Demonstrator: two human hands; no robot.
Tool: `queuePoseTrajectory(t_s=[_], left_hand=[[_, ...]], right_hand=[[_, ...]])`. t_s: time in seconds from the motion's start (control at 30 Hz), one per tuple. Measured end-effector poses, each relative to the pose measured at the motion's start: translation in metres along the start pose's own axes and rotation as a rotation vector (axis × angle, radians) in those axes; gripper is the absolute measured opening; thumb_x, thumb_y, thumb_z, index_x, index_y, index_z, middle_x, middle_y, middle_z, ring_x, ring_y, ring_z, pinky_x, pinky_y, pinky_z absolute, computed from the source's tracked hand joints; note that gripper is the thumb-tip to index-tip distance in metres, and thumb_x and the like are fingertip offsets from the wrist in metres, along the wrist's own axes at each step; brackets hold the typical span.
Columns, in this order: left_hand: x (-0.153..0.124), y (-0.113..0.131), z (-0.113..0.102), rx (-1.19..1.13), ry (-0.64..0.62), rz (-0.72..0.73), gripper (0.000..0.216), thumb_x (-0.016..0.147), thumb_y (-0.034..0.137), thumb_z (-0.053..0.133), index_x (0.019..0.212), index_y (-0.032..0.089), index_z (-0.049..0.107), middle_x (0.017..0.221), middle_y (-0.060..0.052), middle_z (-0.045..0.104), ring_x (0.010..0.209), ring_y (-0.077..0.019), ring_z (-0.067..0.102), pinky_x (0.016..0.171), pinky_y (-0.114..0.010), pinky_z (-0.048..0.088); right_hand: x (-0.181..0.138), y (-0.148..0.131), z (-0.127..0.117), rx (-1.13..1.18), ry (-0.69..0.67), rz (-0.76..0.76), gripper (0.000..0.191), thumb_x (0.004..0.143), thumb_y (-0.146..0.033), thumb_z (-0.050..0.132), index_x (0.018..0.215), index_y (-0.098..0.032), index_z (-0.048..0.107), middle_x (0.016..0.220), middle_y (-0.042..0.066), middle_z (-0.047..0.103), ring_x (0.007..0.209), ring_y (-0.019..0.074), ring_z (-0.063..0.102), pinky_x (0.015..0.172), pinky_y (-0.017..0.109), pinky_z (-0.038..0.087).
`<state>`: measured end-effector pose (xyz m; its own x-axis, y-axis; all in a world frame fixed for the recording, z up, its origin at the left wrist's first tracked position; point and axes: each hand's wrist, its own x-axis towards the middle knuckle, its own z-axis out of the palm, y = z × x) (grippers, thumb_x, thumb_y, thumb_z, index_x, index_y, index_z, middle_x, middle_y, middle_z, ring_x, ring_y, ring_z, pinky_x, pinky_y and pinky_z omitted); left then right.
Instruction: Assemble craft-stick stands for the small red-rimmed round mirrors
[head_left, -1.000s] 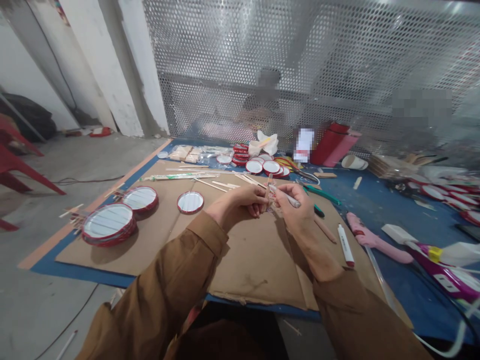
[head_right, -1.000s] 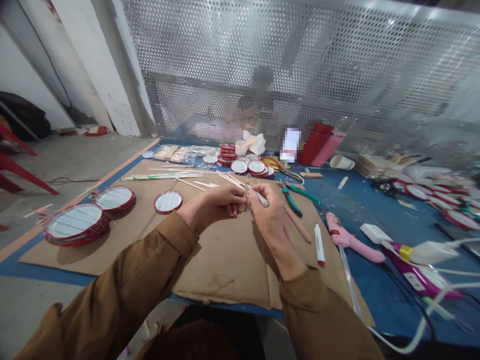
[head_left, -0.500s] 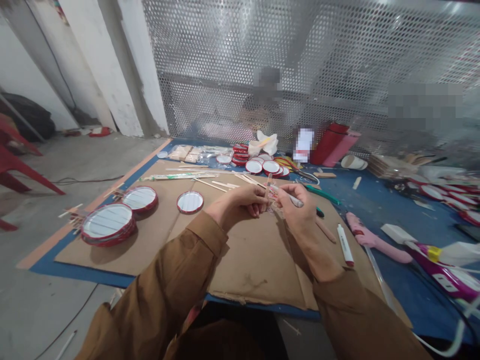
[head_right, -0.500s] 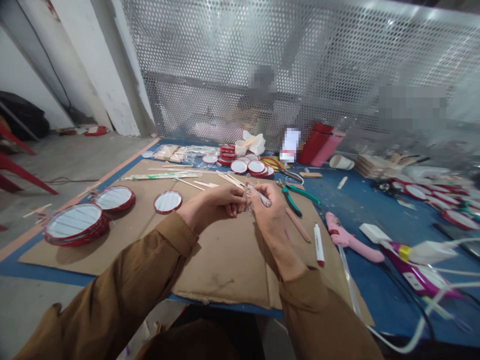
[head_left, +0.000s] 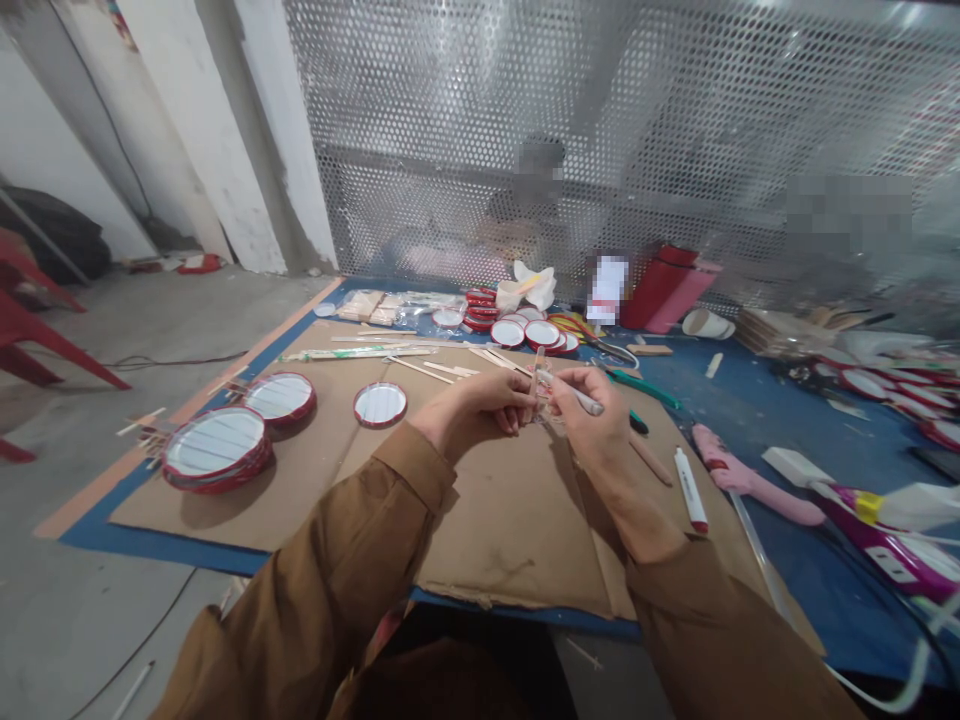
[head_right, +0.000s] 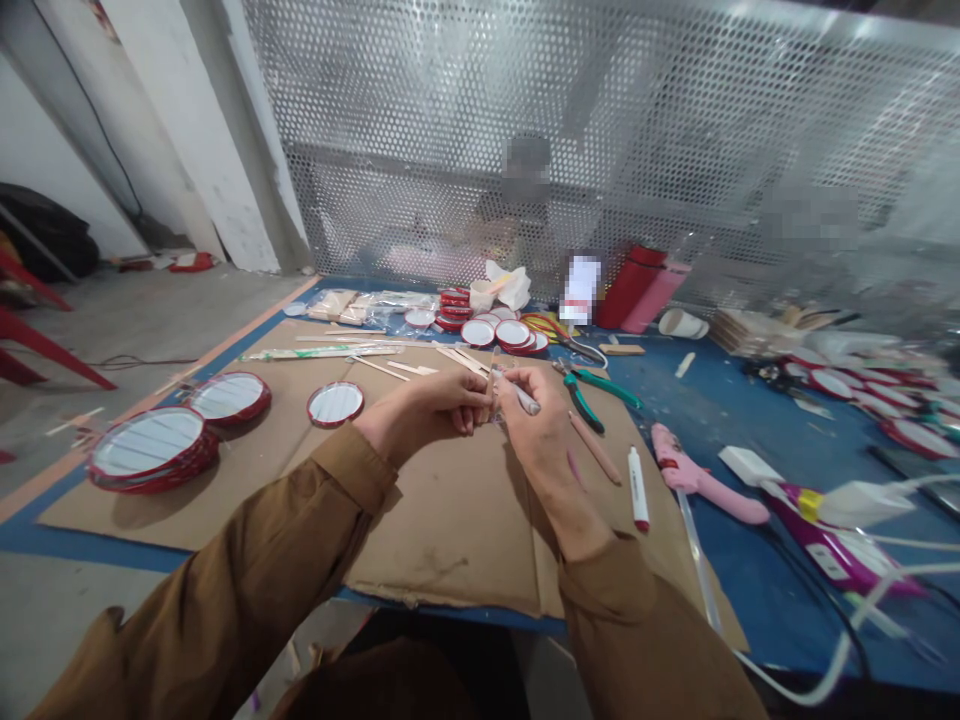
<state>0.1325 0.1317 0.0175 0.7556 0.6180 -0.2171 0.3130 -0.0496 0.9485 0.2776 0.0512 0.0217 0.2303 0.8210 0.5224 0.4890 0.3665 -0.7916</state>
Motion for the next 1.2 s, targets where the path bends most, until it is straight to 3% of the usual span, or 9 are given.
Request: queuePoseTrajectory(t_s=[0.73,1.2], left_hand=[[0.0019,-0.0030,-0.0016,0.009,-0.015,0.002,0.015,0.096,0.015,0.052,0.082,0.013,0.057,0.061,0.001,0.063,0.048,-0.0082,0.063,0.051,-0.017,0.050],[-0.0016,0.0008,0.0013,0.019,0.016,-0.006,0.016,0.097,0.014,0.050,0.082,0.013,0.056,0.061,0.001,0.062,0.047,-0.0085,0.062,0.050,-0.018,0.050]], right_hand=[[0.0023,0.0029,-0.0004,-0.016,0.065,-0.002,0.019,0.082,-0.040,0.060,0.081,-0.021,0.061,0.076,0.002,0.066,0.068,0.0184,0.062,0.068,0.033,0.049],[0.0014,-0.0012,-0.0016,-0.046,0.027,-0.025,0.017,0.083,-0.039,0.060,0.082,-0.021,0.062,0.083,0.004,0.069,0.077,0.0210,0.064,0.074,0.036,0.050]])
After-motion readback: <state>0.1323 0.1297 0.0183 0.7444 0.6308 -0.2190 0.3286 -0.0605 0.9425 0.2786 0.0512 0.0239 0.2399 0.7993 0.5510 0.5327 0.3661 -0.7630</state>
